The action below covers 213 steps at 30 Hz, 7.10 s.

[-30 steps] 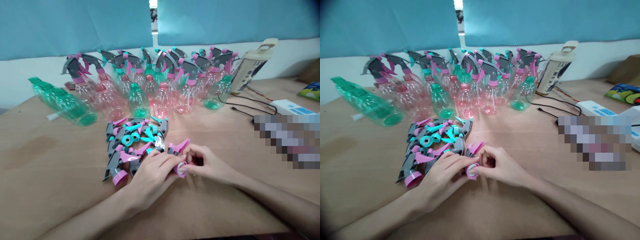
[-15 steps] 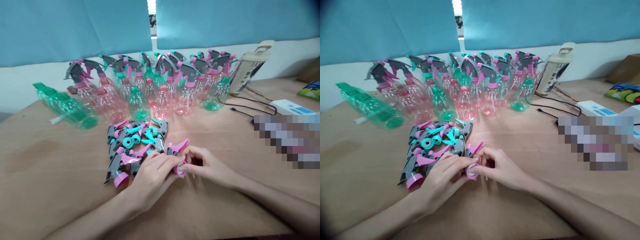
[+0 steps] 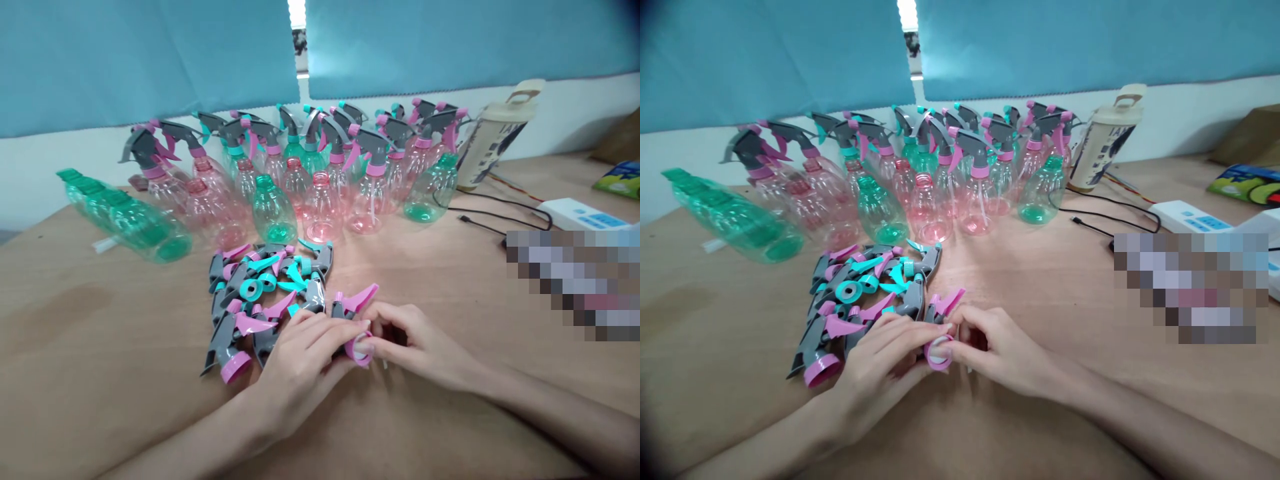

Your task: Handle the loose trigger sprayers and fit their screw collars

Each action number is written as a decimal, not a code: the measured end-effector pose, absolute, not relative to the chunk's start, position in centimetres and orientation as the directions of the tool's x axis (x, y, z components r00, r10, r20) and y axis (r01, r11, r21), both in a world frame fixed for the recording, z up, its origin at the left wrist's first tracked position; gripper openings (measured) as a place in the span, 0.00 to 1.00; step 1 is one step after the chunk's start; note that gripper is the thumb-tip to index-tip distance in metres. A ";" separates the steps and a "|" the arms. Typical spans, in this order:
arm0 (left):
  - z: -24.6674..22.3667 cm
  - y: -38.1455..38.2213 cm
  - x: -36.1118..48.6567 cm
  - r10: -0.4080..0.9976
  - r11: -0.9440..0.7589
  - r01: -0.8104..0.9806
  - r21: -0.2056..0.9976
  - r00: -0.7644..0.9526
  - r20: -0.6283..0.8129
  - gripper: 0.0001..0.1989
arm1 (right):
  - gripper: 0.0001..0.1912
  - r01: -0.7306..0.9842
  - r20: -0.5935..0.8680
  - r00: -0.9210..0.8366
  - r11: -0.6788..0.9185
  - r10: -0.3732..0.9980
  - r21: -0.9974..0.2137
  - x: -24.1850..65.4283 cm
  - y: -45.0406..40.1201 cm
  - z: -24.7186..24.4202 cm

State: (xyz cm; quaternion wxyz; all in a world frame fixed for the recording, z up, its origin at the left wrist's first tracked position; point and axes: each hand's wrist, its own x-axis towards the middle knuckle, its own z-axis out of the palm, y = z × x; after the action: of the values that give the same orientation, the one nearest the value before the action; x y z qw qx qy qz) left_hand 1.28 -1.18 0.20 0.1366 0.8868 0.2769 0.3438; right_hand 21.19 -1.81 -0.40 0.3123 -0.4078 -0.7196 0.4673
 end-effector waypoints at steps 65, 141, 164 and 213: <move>0.0 -0.3 1.0 0.536 -0.844 0.459 0.278 0.716 0.448 0.11 | 0.06 0.532 0.533 -0.594 0.791 0.602 -0.301 22.8 -1.3 0.3; -0.2 -1.0 1.4 0.586 -0.809 0.474 0.346 0.607 0.537 0.09 | 0.08 0.575 0.524 -0.412 0.659 0.745 -0.485 20.8 -3.0 -0.4; 0.1 -1.4 1.5 0.657 -0.752 0.519 0.407 0.535 0.531 0.13 | 0.01 0.516 0.497 -0.417 0.649 0.761 -0.559 21.1 -2.8 0.0; 0.6 -2.5 1.9 0.749 -0.646 0.292 0.706 0.424 0.509 0.18 | 0.31 0.382 0.448 -0.483 0.641 0.753 -0.666 21.6 -2.7 -0.7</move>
State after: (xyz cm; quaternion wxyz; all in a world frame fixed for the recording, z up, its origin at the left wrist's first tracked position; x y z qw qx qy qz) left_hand 1.88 -2.49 0.64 0.2677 0.8003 0.3250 0.4269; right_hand 21.61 -2.74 -0.74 0.3747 -0.3439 -0.8246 0.2477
